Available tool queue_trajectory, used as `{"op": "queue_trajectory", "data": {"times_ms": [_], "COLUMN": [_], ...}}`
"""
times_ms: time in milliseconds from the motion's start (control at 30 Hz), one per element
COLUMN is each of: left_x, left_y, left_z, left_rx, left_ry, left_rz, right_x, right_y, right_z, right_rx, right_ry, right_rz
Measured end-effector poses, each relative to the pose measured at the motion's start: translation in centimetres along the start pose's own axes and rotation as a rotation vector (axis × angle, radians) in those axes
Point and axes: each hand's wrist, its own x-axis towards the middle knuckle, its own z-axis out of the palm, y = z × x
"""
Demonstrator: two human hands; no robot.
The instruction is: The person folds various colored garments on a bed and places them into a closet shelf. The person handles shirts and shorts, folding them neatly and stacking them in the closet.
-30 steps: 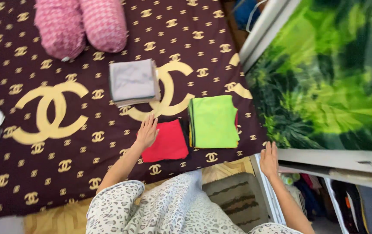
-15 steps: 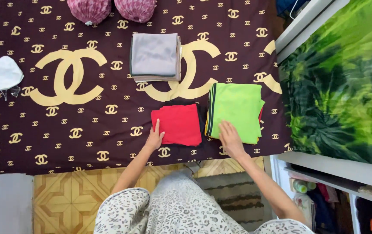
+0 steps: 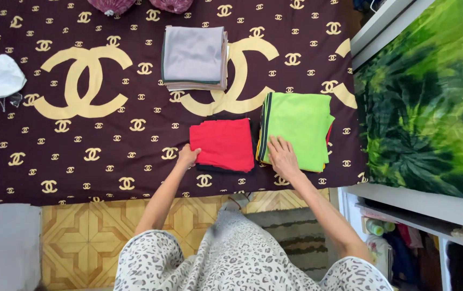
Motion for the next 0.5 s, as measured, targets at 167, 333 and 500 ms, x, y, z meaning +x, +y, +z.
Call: {"op": "queue_trajectory", "data": {"times_ms": [167, 333, 500], "left_x": [-3.2, 1.3, -4.9], "left_y": [1.1, -3.3, -1.2], "left_z": [-0.5, 1.9, 0.4], "left_rx": [-0.026, -0.054, 0.062], "left_ry": [-0.011, 0.071, 0.24], "left_rz": [0.011, 0.06, 0.163], "right_x": [0.1, 2.7, 7.6], "right_y": [-1.0, -3.4, -4.3], "right_z": [1.9, 2.5, 9.4], "right_rx": [0.068, 0.583, 0.868], "right_ry": [0.084, 0.046, -0.265], "right_rz": [0.055, 0.155, 0.513]}}
